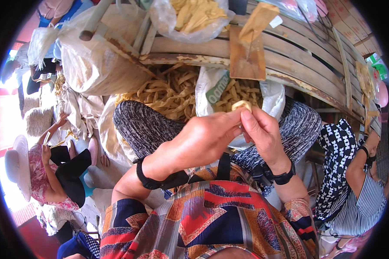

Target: The person folds and knots strips of dried husks by hand, pulling them through a metal spike on a wooden fixture to create uniform decorative knots. They handle one husk at a time, repeatedly forming loops and tightening them before placing the finished item aside.

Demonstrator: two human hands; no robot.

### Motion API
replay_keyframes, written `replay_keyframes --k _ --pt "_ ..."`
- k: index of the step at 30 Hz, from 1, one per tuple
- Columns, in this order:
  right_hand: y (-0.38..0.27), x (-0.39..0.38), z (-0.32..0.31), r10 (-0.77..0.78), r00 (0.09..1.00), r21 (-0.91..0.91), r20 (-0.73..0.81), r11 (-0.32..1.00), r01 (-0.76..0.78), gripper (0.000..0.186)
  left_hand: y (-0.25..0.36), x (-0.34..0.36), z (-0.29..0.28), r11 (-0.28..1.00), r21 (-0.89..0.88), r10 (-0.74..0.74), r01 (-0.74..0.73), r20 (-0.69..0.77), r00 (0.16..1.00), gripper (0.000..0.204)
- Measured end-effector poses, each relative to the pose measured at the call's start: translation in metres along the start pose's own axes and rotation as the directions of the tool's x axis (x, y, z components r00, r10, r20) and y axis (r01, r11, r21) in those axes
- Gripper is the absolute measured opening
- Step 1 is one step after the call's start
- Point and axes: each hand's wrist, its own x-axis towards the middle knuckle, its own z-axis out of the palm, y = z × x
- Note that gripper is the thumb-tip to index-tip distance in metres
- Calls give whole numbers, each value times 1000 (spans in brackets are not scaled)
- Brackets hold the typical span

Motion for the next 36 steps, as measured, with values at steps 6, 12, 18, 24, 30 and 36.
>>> replay_keyframes --k 6,12,18,24,30,36 --pt "4 -10 8 -126 992 62 -19 990 127 19 0 -7 -7 398 -819 -653 413 63 755 17" --pt "2 -11 11 -222 967 -307 124 918 250 17 -3 -1 9 208 -946 -626 248 66 777 11" --pt "27 -16 9 -200 975 -518 96 827 221 18 -16 -33 14 730 -641 -351 239 -51 935 22" --pt "28 -2 26 -178 958 -652 227 702 285 14 -13 -47 10 599 -714 -588 363 -84 804 18" --pt "20 3 31 -333 721 -571 607 448 688 13 -33 -52 7 -107 -987 -409 120 154 899 23" --pt "16 5 37 -203 843 -613 499 605 508 14 -31 -58 -20 351 -895 -323 274 159 933 25"
